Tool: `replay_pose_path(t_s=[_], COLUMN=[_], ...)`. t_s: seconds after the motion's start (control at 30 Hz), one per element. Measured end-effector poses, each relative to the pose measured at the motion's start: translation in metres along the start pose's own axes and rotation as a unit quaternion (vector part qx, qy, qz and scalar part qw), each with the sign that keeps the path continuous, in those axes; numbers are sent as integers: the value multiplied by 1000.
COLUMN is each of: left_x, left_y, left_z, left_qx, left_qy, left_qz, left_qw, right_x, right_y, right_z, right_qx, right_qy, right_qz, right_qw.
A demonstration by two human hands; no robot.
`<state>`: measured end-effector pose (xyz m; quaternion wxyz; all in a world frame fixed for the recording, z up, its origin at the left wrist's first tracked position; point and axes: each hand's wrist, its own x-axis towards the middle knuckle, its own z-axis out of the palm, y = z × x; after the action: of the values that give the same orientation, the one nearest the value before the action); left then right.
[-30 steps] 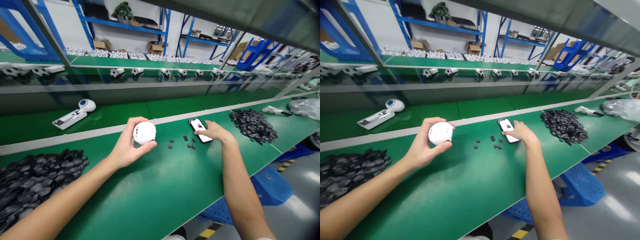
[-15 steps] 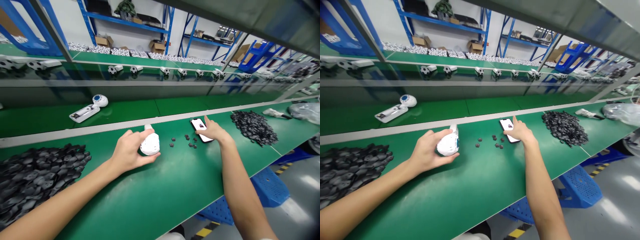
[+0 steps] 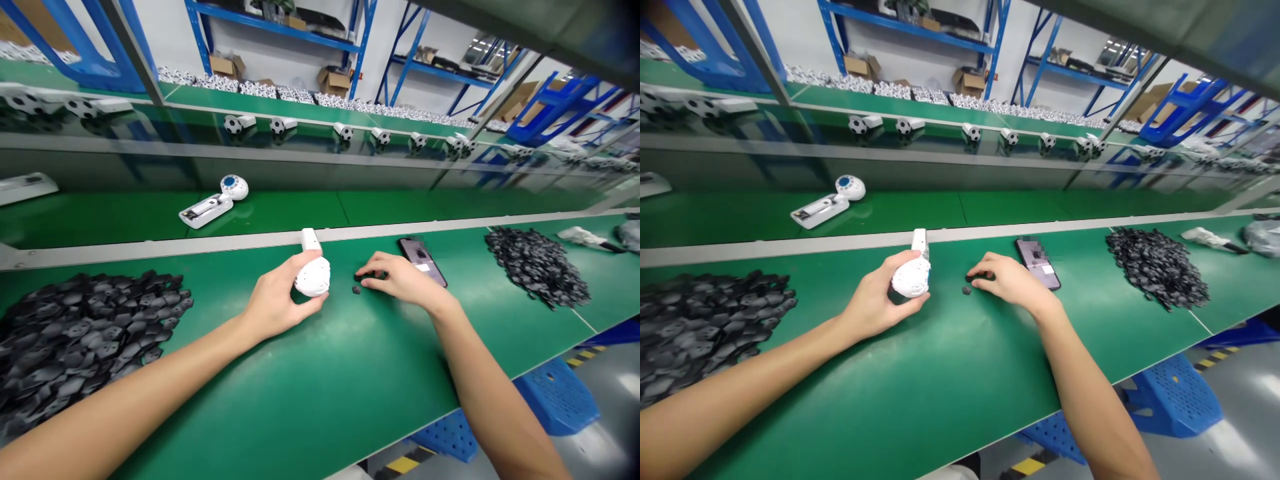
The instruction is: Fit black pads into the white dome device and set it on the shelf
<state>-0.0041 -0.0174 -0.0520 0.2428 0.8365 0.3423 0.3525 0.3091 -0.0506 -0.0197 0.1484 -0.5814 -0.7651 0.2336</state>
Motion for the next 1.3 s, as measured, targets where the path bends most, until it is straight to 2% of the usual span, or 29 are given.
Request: replay_pose_path(t_s=[0.17,0.3,0.37,0.47,0.57,0.7,0.8,0.9,1.0,1.13,1.3], left_x=[0,1,2,2,1,0,2,3,5,5,4], left_y=[0,2,3,4,3,2,2,2,1,2,5], left_z=[0,-1,-2,-2,-2,0,1,1,1,1,-1], left_qx=[-4,4,8,9,8,-4,-37,-63,-64,-52,-51], left_qy=[-23,-42,-48,-50,-51,-55,-45,-31,-33,-41,-55], left_qz=[-11,-23,-21,-20,-28,-36,-37,-41,-46,-35,-36], left_qw=[1000,999,999,999,998,998,998,997,996,997,996], right_x=[7,17,23,30,30,18,7,0,-2,-2,-3], right_y=[-13,-29,-32,-30,-28,-42,-61,-77,-86,-91,-96], right_z=[11,28,37,43,44,41,40,40,44,49,54], right_qx=[-56,-165,-174,-104,18,247,320,345,329,276,270], right_qy=[50,99,121,154,167,163,132,106,98,130,159], right_qz=[-16,14,22,15,9,24,18,20,28,36,30], right_qw=[997,981,977,983,986,955,938,932,939,952,949])
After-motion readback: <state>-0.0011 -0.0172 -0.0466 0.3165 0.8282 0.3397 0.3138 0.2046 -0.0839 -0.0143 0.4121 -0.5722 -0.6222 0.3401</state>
